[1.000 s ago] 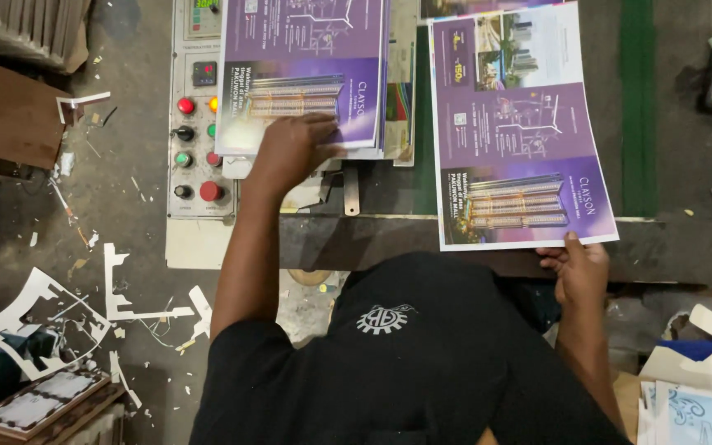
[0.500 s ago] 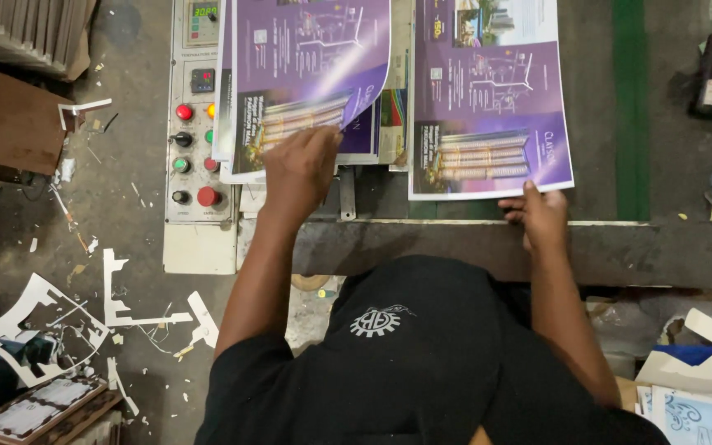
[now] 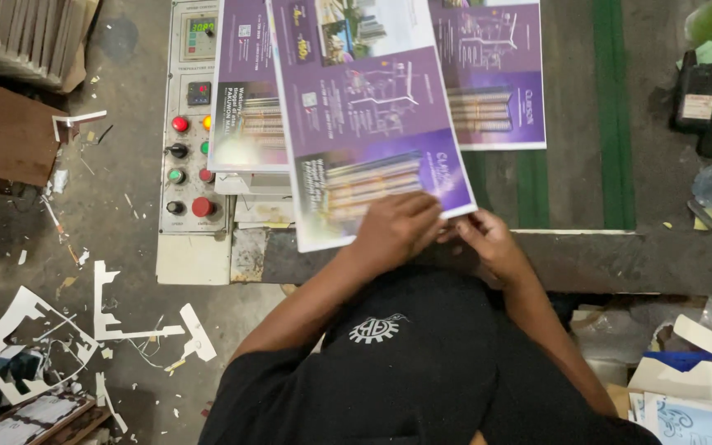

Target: Manually sort and align stacks of printed marketing materials on a production table.

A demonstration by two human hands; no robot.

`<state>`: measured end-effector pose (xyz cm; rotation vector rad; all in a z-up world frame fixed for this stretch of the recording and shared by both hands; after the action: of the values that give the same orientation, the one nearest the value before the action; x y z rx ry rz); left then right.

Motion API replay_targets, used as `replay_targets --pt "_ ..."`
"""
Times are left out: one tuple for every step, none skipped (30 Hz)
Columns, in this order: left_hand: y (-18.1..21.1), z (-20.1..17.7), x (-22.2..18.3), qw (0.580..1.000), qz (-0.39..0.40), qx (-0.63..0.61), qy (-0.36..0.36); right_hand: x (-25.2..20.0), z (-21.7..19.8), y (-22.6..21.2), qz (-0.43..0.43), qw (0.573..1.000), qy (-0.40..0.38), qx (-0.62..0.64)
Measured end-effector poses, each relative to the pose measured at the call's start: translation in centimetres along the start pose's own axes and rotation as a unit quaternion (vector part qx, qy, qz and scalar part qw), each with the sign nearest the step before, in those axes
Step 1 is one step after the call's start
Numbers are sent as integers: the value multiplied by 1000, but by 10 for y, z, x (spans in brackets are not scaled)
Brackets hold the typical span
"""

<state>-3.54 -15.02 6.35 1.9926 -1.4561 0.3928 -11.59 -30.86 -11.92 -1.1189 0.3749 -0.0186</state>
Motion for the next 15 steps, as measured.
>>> replay_targets --pt "4 -1 4 1000 0 0 0 0 3 0 0 1000 0 0" --pt "12 1 7 1000 16 0 -14 -1 6 2 8 999 9 34" --pt "18 2 11 999 33 1 -26 -1 7 2 15 997 18 68" --pt "10 8 8 999 33 1 -26 -3 8 -6 15 997 18 67" --pt "2 13 4 999 42 6 -28 -4 3 -16 0 996 59 66" --pt "-5 19 1 998 51 11 -30 -6 -3 -26 -15 993 100 64" --pt "-15 6 4 998 50 11 -29 -9 -11 -25 -14 993 99 63" --pt "-37 2 6 997 -23 19 -78 -13 -24 -30 -43 989 123 69" --pt "-59 -4 5 987 -96 27 -126 -18 -37 -33 -70 984 147 76" --pt "-79 -5 -3 987 -98 27 -127 -22 -48 -28 -68 984 146 76" --pt "-103 -9 -11 984 -119 63 -115 -27 -65 -27 -92 977 172 84" --pt "-126 -13 -18 980 -139 98 -103 -34 -81 -26 -115 969 198 92" --pt "-136 -20 -21 980 -140 97 -104 -37 -91 -22 -114 969 198 92" --pt "-144 -30 -22 978 -125 138 -96 -42 -105 -18 -119 962 225 99" --pt "-151 -39 -23 974 -108 179 -87 -48 -119 -14 -124 954 252 106"
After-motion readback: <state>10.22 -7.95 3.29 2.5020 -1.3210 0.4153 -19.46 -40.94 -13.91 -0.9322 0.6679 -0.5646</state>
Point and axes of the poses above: each hand's wrist, its own x-axis towards the middle knuckle, its own z-axis out of the palm, y = z × x, the point moved 8 cm from there along x, towards the middle knuckle, and after that the axes turned 6 degrees about x, right-handed, at the moved point
